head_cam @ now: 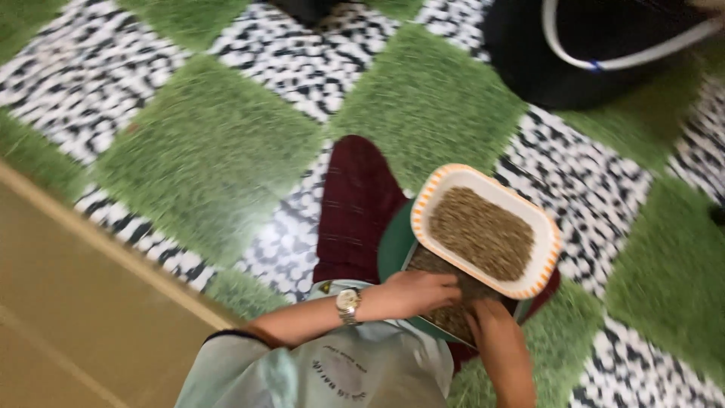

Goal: The person sorts green coffee beans by hand, picking them up from a tray and placing them into a white tray, shifting the tray as needed to continue the sorting process.

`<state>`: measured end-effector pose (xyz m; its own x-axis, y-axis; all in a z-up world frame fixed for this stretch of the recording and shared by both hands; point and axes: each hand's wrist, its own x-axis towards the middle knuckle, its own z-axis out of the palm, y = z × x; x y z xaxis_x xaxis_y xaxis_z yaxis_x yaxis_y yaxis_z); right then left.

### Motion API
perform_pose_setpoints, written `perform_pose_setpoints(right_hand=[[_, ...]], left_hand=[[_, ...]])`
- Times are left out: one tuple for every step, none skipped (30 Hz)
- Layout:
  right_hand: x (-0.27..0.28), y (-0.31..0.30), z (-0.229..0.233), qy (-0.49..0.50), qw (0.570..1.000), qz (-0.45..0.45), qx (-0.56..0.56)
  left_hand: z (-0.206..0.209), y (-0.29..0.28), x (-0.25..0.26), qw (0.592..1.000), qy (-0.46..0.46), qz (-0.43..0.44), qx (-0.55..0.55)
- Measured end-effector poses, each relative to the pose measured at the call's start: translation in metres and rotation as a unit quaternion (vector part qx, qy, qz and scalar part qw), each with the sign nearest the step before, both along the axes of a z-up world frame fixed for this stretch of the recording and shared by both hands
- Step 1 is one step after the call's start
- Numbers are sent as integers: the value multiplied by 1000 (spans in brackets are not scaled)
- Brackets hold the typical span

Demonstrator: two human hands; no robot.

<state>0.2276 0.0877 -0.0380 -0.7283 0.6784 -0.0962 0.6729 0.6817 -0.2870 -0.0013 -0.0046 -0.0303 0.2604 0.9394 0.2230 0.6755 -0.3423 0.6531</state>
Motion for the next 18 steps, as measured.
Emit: perform_pose_setpoints(right_hand=[[-9, -5, 15, 3, 1000, -1, -20], [-19, -9, 30, 7, 999, -1, -40], [-19, -8, 28, 6, 999, -14, -39], [-19, -8, 26, 8, 999, -3, -50], [-20, -7, 24, 10, 998, 10, -59], [-22, -6, 25, 10, 998, 0, -58], [-23, -6, 24, 29, 998, 19, -55], [-24, -6, 24, 49, 997, 38, -52], [-23, -5, 23, 49, 997, 32, -52], [-23, -5, 22, 36, 997, 33, -53], [-25, -4, 21, 24, 997, 37, -55], [-26, -4, 23, 25, 997, 35, -57], [-26, -5, 25, 34, 997, 32, -64], [-26, -5, 26, 43, 996, 29, -71], [-27, -3, 25, 41, 996, 24, -78], [-28, 1, 22, 39, 996, 46, -65], [-22, -4, 20, 32, 996, 61, -60], [-26, 1, 18, 25, 996, 47, -74]], left_hand=[[3, 0, -1, 1000, -14, 9, -13], [7, -1, -3, 999, -28, 17, -26], [10, -2, -2, 999, -29, 5, -25], [13, -3, -2, 999, -44, 18, -20], [17, -4, -3, 998, -59, 32, -15], [18, -3, -4, 998, -59, 22, -15], [19, -3, -3, 998, -62, 27, -13], [20, -3, -4, 997, -65, 33, -12], [21, -2, -3, 997, -65, 27, -13], [22, -3, -2, 997, -69, 33, -24], [23, -4, -3, 996, -71, 43, -37], [25, -3, -4, 996, -69, 41, -38], [26, -3, -5, 995, -84, 35, -38], [26, -3, -5, 994, -98, 29, -37], [9, -3, -5, 994, -100, 25, -44], [-9, -2, -4, 998, -44, 24, -38], [-28, -7, 2, 999, 4, 15, -40], [-28, -5, -4, 999, -4, 2, -54]])
